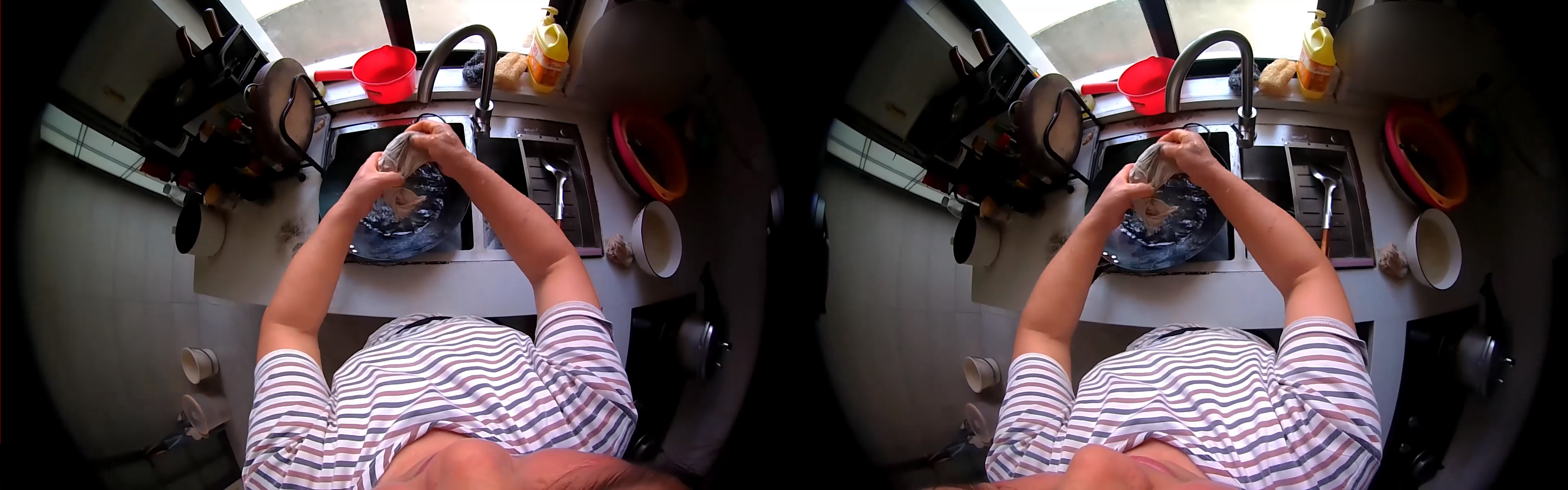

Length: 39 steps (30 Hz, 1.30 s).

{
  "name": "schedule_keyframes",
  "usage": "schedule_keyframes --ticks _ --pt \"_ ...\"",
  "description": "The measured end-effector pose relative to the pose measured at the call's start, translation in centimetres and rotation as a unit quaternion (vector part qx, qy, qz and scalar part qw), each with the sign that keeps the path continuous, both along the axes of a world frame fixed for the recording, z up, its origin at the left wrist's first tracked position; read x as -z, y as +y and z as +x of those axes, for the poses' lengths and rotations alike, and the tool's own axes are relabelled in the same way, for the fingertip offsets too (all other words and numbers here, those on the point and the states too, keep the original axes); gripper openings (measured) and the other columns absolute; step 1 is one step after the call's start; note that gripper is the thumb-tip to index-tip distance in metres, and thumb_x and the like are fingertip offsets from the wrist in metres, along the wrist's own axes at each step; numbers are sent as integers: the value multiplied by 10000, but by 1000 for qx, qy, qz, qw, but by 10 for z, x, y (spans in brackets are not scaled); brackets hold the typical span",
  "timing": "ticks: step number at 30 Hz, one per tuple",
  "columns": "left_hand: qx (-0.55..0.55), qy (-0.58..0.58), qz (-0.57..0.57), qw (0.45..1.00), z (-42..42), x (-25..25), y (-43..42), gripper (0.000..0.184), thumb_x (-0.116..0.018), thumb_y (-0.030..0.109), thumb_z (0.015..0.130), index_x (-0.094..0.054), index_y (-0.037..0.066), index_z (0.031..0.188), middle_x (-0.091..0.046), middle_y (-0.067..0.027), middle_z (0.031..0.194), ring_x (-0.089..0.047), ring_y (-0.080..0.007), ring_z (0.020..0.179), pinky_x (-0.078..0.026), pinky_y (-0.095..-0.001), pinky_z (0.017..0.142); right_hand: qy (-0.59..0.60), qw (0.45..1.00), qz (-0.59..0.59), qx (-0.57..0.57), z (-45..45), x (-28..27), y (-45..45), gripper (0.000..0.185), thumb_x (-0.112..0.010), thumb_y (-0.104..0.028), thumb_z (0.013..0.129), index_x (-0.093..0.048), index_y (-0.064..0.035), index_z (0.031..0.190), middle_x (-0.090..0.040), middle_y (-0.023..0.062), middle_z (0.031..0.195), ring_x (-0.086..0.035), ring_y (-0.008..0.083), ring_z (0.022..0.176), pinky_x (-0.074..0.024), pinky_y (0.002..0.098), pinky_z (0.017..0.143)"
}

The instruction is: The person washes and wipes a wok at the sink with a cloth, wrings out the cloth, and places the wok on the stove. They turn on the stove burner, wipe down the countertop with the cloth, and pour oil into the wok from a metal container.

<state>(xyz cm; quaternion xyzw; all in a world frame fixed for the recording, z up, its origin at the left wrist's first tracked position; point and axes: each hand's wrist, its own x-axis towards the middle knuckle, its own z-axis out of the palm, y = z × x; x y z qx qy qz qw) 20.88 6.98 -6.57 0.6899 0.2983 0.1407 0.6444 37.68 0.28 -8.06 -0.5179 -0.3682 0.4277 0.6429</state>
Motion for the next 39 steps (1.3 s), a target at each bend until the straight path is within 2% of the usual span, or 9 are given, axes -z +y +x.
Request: schedule_keyframes --ticks 4,6,12,20,23,26,30,35,39 --pt "90 102 159 978 -3 -12 9 370 -677 104 665 -541 35 1002 -582 -23 857 -542 -102 728 -456 -264 671 -17 998 21 -57 -15 -16 1 233 -603 -177 757 -599 3 904 -599 55 806 -550 111 704 -457 239 637" --pt "109 26 3 994 -13 -23 13 332 -689 138 711 -560 21 994 -592 -16 862 -550 -85 742 -456 -250 693 -48 998 5 -39 -4 -20 -5 238 -618 -182 749 -598 -1 902 -595 56 809 -550 122 725 -458 258 668" --pt "11 -162 -126 979 -30 -39 24 261 -588 32 719 -541 24 976 -589 -54 814 -556 -123 667 -466 -240 620 -555 821 -130 -38 -3 -29 -37 199 -569 -88 713 -561 -69 912 -609 153 816 -595 316 816 -464 385 696" --pt "-17 -72 1 997 -37 -44 14 236 -578 232 840 -549 83 1021 -557 -2 811 -509 -62 632 -437 -211 461 42 966 -109 -231 37 -76 -77 147 -585 -161 795 -566 -18 825 -483 -10 603 -438 63 476 -335 192 414" --pt "-8 -139 -12 990 -29 -41 9 247 -578 231 842 -561 34 990 -570 -8 861 -518 -58 774 -452 -202 620 -98 979 -90 -153 52 -57 -70 165 -579 -174 793 -570 -13 828 -517 7 615 -465 68 494 -368 201 424" --pt "68 -123 -35 989 -25 -54 1 225 -580 208 841 -571 29 977 -597 -35 876 -567 -99 752 -463 -241 693 -388 880 -240 -135 34 -75 -77 299 -623 -255 739 -590 -2 895 -610 57 755 -578 127 653 -468 246 597" --pt "39 -138 -65 988 1 -62 -22 241 -553 236 863 -545 27 984 -588 -35 868 -559 -89 745 -474 -220 677 -136 969 70 -191 -6 -72 -69 413 -656 -198 694 -547 5 1037 -598 79 886 -559 174 834 -444 280 753" --pt "164 14 56 985 -14 -81 -30 406 -645 176 703 -496 -1 1037 -532 -37 895 -502 -91 823 -430 -227 714 -122 980 39 -154 15 -82 -65 231 -578 -155 799 -578 6 965 -590 23 847 -534 83 772 -442 217 702" --pt "106 26 20 994 -45 -71 -38 210 -569 83 732 -481 12 909 -514 -47 619 -506 -124 461 -417 -257 436 -250 963 1 -98 38 -100 -71 184 -537 -148 844 -604 -13 950 -587 11 826 -531 77 782 -437 217 725"
